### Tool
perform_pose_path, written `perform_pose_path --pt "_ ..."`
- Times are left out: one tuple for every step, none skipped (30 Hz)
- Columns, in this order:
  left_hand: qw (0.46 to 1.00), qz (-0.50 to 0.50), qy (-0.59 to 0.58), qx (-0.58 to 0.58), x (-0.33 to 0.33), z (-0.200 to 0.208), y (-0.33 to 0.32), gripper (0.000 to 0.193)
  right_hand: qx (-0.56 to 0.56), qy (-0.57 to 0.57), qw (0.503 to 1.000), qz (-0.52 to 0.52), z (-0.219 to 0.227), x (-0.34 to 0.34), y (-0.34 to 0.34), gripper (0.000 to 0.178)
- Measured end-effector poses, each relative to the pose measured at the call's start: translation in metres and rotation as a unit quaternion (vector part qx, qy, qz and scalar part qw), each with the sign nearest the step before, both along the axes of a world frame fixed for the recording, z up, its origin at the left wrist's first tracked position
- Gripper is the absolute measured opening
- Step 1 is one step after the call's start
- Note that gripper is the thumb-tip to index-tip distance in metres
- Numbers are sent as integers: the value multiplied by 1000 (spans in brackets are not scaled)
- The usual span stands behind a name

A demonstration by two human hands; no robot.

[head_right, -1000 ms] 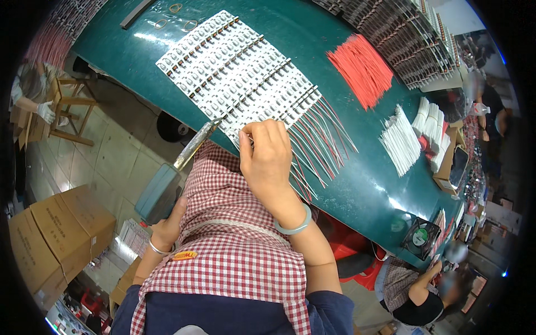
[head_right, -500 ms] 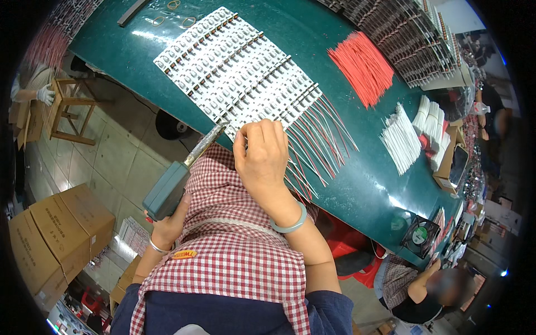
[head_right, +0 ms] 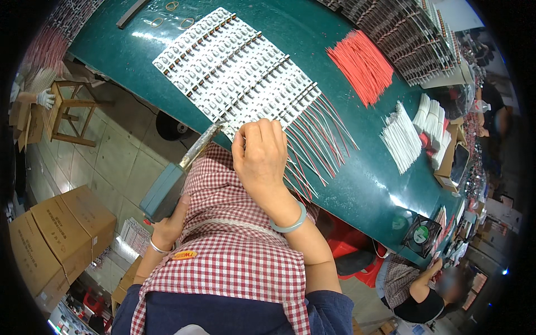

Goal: The person attaches red wires to a strip of electronic components on an assembly bench using a handheld soldering iron and solder.

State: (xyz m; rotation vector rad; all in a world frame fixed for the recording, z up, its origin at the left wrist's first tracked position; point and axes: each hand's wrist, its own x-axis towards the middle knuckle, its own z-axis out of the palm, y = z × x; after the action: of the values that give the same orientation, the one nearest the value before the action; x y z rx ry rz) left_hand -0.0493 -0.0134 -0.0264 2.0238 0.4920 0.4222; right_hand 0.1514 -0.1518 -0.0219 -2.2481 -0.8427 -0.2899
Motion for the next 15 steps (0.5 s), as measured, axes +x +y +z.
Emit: perform_pose_path --pt "999 20 2 -26 -4 -5 0 21 1 0 1000 0 0 0 0 18" --pt "999 20 2 -25 -6 -7 0 21 -2 3 1000 0 0 0 0 18" --pt "1000 18 2 -23 -8 -8 1 22 -6 5 1000 0 0 0 0 18" --pt "1000 15 1 -22 -9 -9 1 23 -5 5 1000 -1 1 0 0 18" --pt "1000 15 0 -21 -9 -9 1 23 -6 6 1000 0 2 0 0 17" --pt "1000 8 -11 -10 -8 -9 2 23 -7 7 1000 1 3 0 -1 17" --pt "1000 3 -23 1 -8 -9 2 24 -6 6 1000 1 4 0 -1 17" --pt "1000 3 -24 2 -8 -9 2 24 -9 20 1000 1 6 -1 -2 14" --pt "1000 12 -25 -14 -8 -9 0 23 -13 33 999 2 8 0 -3 12" --pt "999 23 -26 -29 -7 -8 0 23 -10 32 999 3 10 1 -4 12" --pt "999 24 -27 -27 -7 -6 -1 23 -2 34 999 9 12 4 -7 10" --pt "999 33 -35 -24 -6 -4 -2 23 6 35 999 15 14 7 -11 8" --pt "998 40 -44 -22 -5 -2 -2 23 -13 32 999 19 16 12 -17 9" --pt "998 41 -46 -19 -6 -3 -1 23 -11 30 999 20 19 17 -22 9" --pt "997 43 -52 -24 -6 -6 -1 23 -38 7 999 28 21 21 -26 9"
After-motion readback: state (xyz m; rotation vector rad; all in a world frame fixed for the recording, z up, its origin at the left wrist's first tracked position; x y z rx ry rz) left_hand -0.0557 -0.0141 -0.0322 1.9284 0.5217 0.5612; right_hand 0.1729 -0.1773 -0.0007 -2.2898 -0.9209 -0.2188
